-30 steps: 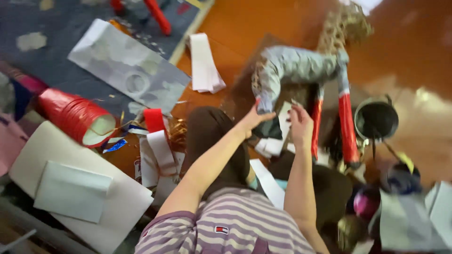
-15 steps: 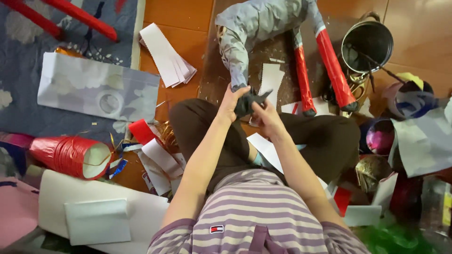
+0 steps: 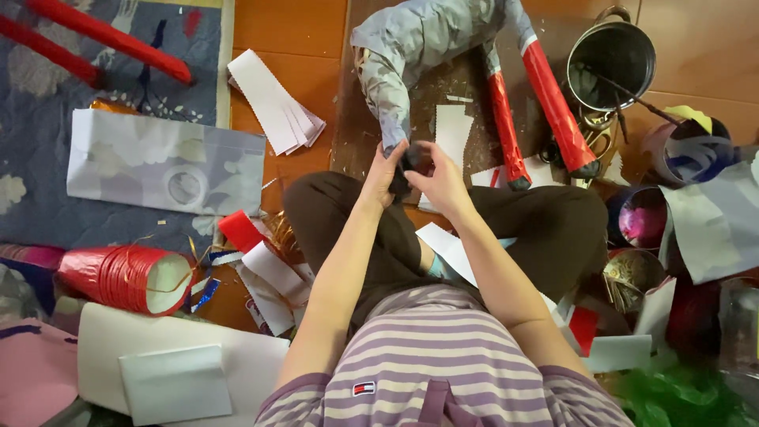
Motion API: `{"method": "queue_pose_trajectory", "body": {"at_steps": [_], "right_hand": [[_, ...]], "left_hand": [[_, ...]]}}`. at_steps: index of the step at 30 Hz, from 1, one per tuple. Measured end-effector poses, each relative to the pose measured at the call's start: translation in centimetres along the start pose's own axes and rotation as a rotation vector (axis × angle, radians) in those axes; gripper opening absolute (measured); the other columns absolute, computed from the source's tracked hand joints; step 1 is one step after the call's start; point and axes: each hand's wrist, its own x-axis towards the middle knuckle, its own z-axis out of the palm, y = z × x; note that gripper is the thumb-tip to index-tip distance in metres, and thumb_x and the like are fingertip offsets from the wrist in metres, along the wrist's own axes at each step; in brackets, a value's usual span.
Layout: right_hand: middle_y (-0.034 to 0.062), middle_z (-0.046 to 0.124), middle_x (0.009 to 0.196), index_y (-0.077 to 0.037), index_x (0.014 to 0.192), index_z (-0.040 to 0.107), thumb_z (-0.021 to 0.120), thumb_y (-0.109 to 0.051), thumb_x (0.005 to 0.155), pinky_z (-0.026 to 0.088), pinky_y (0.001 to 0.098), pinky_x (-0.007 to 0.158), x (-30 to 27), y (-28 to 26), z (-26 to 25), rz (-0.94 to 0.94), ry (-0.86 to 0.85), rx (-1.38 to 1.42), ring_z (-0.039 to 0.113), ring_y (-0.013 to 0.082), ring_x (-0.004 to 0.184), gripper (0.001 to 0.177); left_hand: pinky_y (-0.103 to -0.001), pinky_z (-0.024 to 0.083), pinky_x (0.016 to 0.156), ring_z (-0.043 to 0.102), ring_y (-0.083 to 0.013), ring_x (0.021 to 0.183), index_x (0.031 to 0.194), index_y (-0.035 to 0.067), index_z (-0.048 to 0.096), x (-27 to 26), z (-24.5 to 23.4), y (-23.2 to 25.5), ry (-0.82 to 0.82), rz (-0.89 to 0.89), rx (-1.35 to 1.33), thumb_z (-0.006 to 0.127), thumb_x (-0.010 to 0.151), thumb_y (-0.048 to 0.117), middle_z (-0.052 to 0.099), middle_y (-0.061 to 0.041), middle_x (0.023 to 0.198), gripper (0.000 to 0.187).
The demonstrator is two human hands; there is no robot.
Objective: Applying red paper strips to a giraffe-shaped sculpture as part of a craft project
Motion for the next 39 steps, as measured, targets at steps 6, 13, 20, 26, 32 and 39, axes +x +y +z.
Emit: {"method": "queue_pose_trajectory", "body": {"at_steps": [6,13,20,26,32,39], "right_hand": [[0.012,0.071,0.093,-0.009,0.109,0.059,0.068,-0.009,0.092,0.059,0.041,0.07,-1.1,-0.7,1.5,-0.244,0.114,-0.18,0.071,0.0319,0.087,0.019],[0.0079,0.061,0.086,-0.008,0.095,0.067,0.07,-0.009,0.089,0.058,0.0381,0.069,1.7,1.8,2.4,-0.322,0.113,-0.304,0.067,0.0298,0.081,0.007],[0.011,0.068,0.08,-0.014,0.091,0.063,0.063,-0.019,0.09,0.052,0.0464,0.072,4.4,1.9,1.0,-0.189,-0.061,-0.357,0.066,0.0355,0.084,0.005],[0.0132,0.071,0.105,-0.013,0.116,0.066,0.059,-0.021,0.095,0.051,0.045,0.088,0.1,1.8,-2.0,-0.132,-0.025,-0.188,0.066,0.0323,0.103,0.024],[0.0234,0.07,0.108,0.004,0.129,0.057,0.054,-0.029,0.094,0.045,0.0416,0.099,-8.9,5.6,-3.3,0.17,-0.255,-0.708,0.065,0.033,0.105,0.049],[-0.002,0.068,0.12,-0.032,0.132,0.05,0.042,-0.049,0.088,0.029,0.054,0.114,-11.4,15.7,0.2,0.23,-0.161,-1.059,0.062,0.0197,0.116,0.048]], "left_hand": [[-0.036,0.051,0.086,0.058,-0.0212,0.096,0.134,0.012,0.046,1.9,-0.9,-2.0,-0.017,0.021,-0.024,0.077,0.086,0.041,0.056,-0.01,0.109,0.064],[-0.065,0.011,0.119,0.015,-0.0429,0.146,0.148,0.016,0.036,3.7,-5.6,-3.8,-0.5,-0.262,-0.617,0.038,0.105,0.047,0.021,-0.016,0.157,0.053],[-0.045,0.05,0.089,0.057,-0.0244,0.1,0.127,0.022,0.053,3.5,-2.9,-3.6,-0.189,-0.047,-0.149,0.083,0.084,0.032,0.056,-0.008,0.112,0.054],[-0.037,0.058,0.06,0.066,-0.0234,0.07,0.098,0.016,0.063,3.4,-2.6,-3.2,-0.062,-0.157,-0.215,0.088,0.074,0.014,0.065,-0.007,0.083,0.035],[-0.039,0.058,0.051,0.067,-0.028,0.06,0.097,0.011,0.062,9.7,-4.5,-7.1,-0.061,-0.316,-0.263,0.087,0.072,0.014,0.065,-0.013,0.074,0.035],[-0.026,0.057,0.055,0.071,-0.0245,0.09,0.11,0.004,0.061,8.0,-4.4,-5.2,-0.508,-0.352,-0.263,0.069,0.089,0.023,0.071,-0.014,0.106,0.029]]}}
